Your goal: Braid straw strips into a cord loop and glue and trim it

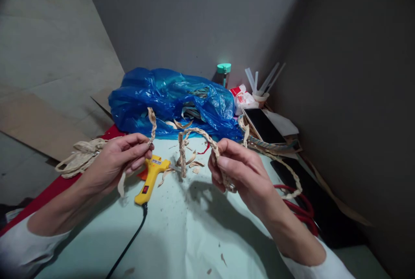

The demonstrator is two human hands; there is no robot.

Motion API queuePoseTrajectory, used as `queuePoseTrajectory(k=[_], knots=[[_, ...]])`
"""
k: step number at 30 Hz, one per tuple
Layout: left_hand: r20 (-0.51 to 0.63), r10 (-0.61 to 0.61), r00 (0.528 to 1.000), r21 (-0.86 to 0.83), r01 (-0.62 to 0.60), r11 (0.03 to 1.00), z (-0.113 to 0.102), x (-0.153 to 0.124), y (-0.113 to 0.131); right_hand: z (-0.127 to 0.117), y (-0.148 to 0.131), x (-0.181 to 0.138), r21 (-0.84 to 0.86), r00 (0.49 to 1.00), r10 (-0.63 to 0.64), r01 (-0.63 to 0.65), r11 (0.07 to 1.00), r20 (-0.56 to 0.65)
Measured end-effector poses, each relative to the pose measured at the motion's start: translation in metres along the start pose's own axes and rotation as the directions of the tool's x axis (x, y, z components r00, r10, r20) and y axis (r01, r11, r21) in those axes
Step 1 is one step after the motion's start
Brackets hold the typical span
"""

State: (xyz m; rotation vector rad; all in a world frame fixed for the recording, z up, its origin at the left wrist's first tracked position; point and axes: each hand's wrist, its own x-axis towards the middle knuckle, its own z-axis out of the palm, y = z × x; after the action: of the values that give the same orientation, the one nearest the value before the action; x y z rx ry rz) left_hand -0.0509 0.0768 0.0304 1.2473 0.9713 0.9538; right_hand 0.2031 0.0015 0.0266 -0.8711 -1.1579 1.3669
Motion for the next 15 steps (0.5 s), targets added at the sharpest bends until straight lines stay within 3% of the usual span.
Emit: queuePoseTrajectory(k=[4, 9, 15], knots=[[0.037, -0.039, 0.999, -0.073, 0.042, 0.996, 0.009, -0.001, -0.001, 0.005, -0.009, 0.0, 0.037, 0.999, 0.044, -0.042, 0.998, -0.029], [0.004, 0.018, 1.0, -0.085, -0.018, 0.996, 0.018, -0.002, -0.001, 0.01, -0.019, -0.002, 0.075, 0.998, 0.047, -0.044, 0.996, -0.046], [0.095, -0.016, 0.995, -0.081, 0.024, 0.996, 0.033, -0.009, -0.009, 0.011, -0.013, -0.007, 0.178, 1.0, 0.0, -0.005, 0.984, 0.028]])
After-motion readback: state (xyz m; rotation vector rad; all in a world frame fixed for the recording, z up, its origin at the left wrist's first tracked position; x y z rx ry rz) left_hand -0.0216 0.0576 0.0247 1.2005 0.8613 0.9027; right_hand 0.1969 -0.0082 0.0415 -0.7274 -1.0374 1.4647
